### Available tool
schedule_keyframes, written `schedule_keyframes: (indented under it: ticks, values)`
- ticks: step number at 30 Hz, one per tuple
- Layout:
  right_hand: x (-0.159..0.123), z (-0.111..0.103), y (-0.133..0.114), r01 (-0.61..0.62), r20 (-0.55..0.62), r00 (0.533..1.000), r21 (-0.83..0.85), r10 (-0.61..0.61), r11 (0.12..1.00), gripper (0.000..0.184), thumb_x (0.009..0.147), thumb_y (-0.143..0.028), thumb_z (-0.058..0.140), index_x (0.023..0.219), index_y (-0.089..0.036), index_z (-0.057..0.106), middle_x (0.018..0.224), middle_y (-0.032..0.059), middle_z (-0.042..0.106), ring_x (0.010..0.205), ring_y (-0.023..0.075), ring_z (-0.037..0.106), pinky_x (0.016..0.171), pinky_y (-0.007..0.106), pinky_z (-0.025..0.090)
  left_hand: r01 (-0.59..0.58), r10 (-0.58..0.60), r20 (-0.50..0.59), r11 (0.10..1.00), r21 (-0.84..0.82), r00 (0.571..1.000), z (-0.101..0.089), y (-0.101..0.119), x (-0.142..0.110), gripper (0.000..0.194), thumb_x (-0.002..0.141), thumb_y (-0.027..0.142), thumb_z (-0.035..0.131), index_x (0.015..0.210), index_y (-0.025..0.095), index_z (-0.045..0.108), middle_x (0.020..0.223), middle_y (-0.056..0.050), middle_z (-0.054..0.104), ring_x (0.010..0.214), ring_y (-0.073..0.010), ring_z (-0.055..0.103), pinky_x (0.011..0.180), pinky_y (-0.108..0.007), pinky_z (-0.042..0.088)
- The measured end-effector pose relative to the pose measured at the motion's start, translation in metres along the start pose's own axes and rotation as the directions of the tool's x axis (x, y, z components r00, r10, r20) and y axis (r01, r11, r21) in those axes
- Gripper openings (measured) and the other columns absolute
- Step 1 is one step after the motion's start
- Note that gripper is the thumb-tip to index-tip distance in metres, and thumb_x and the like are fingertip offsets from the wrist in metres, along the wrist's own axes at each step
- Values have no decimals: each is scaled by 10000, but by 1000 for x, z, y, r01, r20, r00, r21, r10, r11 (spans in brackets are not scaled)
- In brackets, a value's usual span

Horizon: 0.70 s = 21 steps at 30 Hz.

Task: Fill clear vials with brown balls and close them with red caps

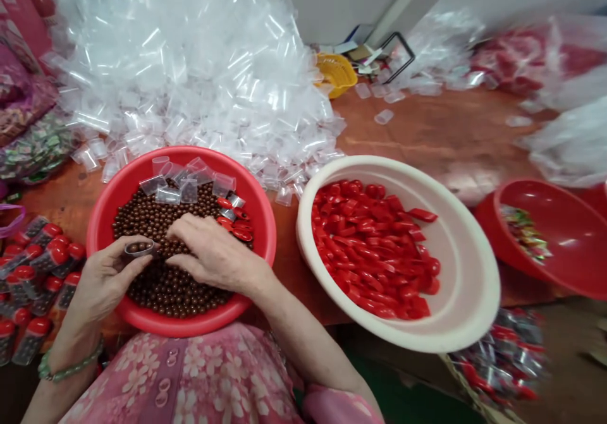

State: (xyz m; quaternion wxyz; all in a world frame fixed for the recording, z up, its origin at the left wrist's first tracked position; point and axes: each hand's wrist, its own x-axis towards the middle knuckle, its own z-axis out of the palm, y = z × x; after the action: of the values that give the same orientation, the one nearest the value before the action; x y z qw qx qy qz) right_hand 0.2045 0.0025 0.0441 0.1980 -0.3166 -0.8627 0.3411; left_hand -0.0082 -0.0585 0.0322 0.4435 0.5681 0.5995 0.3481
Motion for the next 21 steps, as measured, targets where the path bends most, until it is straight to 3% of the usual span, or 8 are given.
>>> schedule_keyframes:
  ticks: [2, 4, 6, 9, 12, 16, 18, 21]
  values:
    - [-6, -11, 16, -150, -77, 988, -201, 137, 968, 116, 908, -245, 592, 993, -169, 572, 995, 101, 639, 958, 236, 578, 875, 380, 428, 19, -19, -12, 1000, -11, 1000, 0, 1, 0, 242, 858, 335, 641, 1030, 166, 665, 1008, -68, 739, 913, -183, 692, 835, -287, 542]
    - [-6, -20, 33, -317, -174, 947, -379, 270, 869, 85, 909, -224, 551, 950, -163, 595, 987, 134, 659, 942, 266, 585, 857, 399, 428, 26, -26, -10, 1000, -17, 1000, 1, 1, -1, 239, 885, 340, 609, 1046, 166, 645, 1053, -77, 732, 946, -184, 692, 850, -291, 536]
    - [-2, -24, 48, -386, -217, 923, -534, 319, 752, 123, 917, -236, 512, 938, -160, 607, 968, 154, 678, 933, 285, 588, 828, 398, 422, 29, -30, -7, 999, -37, 1000, 1, 0, -1, 237, 907, 342, 579, 1062, 170, 626, 1082, -81, 725, 980, -187, 691, 869, -299, 531]
    - [7, -23, 60, -346, -149, 926, -703, 347, 621, 151, 909, -232, 495, 940, -147, 616, 923, 165, 708, 908, 295, 599, 786, 391, 402, 40, -41, -7, 994, -101, 999, 3, 0, -3, 228, 919, 337, 567, 1078, 178, 603, 1072, -75, 729, 989, -187, 695, 861, -300, 537]
    - [11, -17, 62, -279, -70, 930, -772, 360, 571, 167, 896, -188, 477, 937, -129, 627, 888, 178, 721, 861, 292, 625, 753, 389, 402, 53, -53, 9, 980, -192, 999, 6, 2, -3, 206, 910, 312, 579, 1067, 180, 593, 1033, -67, 738, 969, -180, 700, 860, -301, 542]
    - [4, -19, 57, -259, -52, 934, -781, 353, 569, 235, 920, -209, 452, 976, -104, 655, 864, 201, 720, 815, 313, 648, 719, 410, 444, 102, -86, 57, 893, -438, 995, 6, 4, 0, 195, 872, 240, 606, 1051, 170, 571, 982, -66, 735, 930, -157, 706, 874, -297, 550]
    - [-3, -24, 53, -289, -117, 944, -743, 308, 603, 272, 923, -225, 474, 1098, -119, 653, 883, 174, 720, 850, 311, 656, 736, 413, 470, 131, -103, 83, 822, -554, 991, 4, 4, 3, 229, 830, 203, 647, 1040, 168, 562, 941, -56, 731, 909, -150, 710, 871, -293, 555]
    - [-9, -29, 45, -321, -294, 937, -498, 191, 806, 312, 905, -245, 545, 1190, -164, 644, 969, 163, 714, 884, 288, 666, 771, 420, 502, 157, -99, 126, 743, -651, 987, 0, 2, 4, 300, 775, 185, 710, 1038, 170, 566, 913, -47, 731, 878, -149, 718, 864, -297, 560]
